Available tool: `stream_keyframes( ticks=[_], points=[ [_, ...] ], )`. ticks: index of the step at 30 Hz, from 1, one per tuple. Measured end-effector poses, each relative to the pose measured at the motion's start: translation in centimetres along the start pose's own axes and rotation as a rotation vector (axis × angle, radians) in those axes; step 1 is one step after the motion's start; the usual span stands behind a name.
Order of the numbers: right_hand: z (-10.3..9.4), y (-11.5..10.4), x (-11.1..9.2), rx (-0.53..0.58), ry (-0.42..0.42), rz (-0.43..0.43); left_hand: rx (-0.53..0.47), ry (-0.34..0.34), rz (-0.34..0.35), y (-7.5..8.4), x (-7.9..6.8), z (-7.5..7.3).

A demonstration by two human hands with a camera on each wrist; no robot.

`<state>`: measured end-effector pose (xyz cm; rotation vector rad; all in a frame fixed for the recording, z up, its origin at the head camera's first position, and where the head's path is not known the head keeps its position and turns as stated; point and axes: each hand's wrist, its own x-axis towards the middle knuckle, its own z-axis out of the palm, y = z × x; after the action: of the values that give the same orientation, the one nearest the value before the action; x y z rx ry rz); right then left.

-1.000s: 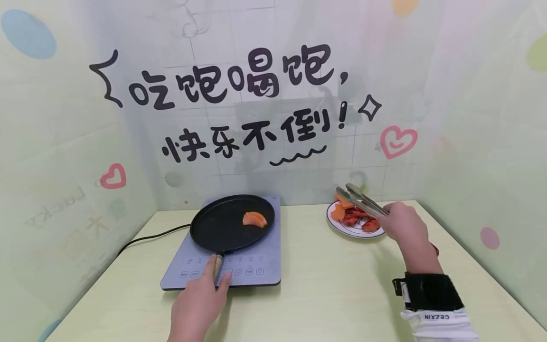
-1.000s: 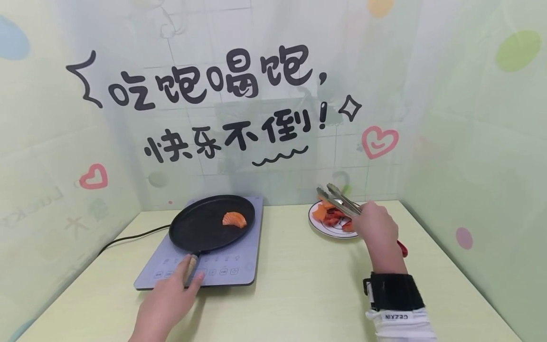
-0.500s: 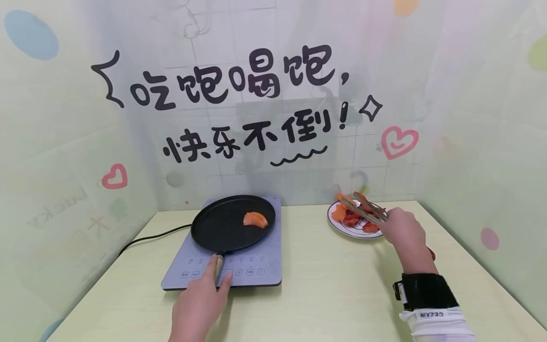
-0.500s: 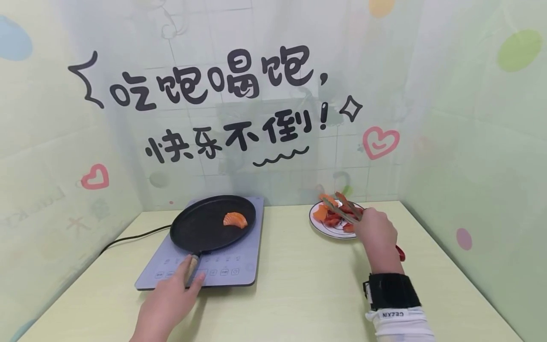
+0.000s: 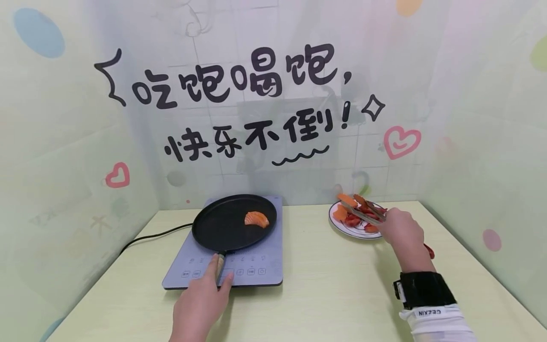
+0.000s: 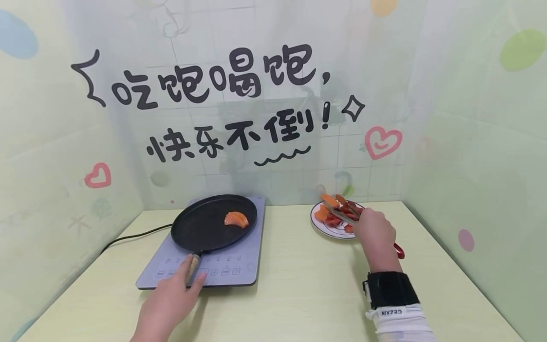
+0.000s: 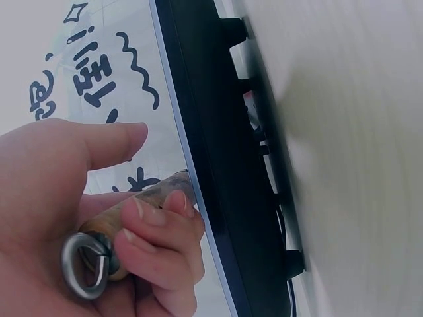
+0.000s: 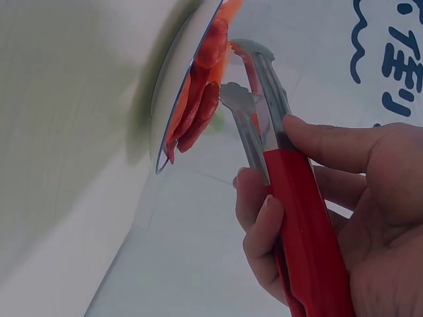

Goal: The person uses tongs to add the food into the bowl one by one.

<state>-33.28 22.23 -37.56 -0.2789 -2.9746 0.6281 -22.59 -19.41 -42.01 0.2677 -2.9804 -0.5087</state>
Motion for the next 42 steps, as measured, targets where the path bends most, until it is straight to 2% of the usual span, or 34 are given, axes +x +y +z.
stream_keyframes(
  ticks=[20, 33, 37, 42],
  points=[
    [1.5, 0.1, 0.7, -0.025, 0.02, -0.007, 0.009, -0.011, -0.001, 0.2, -0.2, -0.2],
    [1.3, 1.1, 0.7, -0.04, 0.062, -0.026, -0.001, 0.0, 0.001, 0.3, -0.2, -0.2],
    [0.9, 1.3, 0.7, -0.025, 0.054, -0.022, -0.004, -0.006, -0.002, 0.3, -0.2, -0.2],
    [0.2, 1.6, 0.5, -0.016, 0.085, -0.05, 0.0, -0.013, -0.006, 0.3, -0.2, -0.2]
  ],
)
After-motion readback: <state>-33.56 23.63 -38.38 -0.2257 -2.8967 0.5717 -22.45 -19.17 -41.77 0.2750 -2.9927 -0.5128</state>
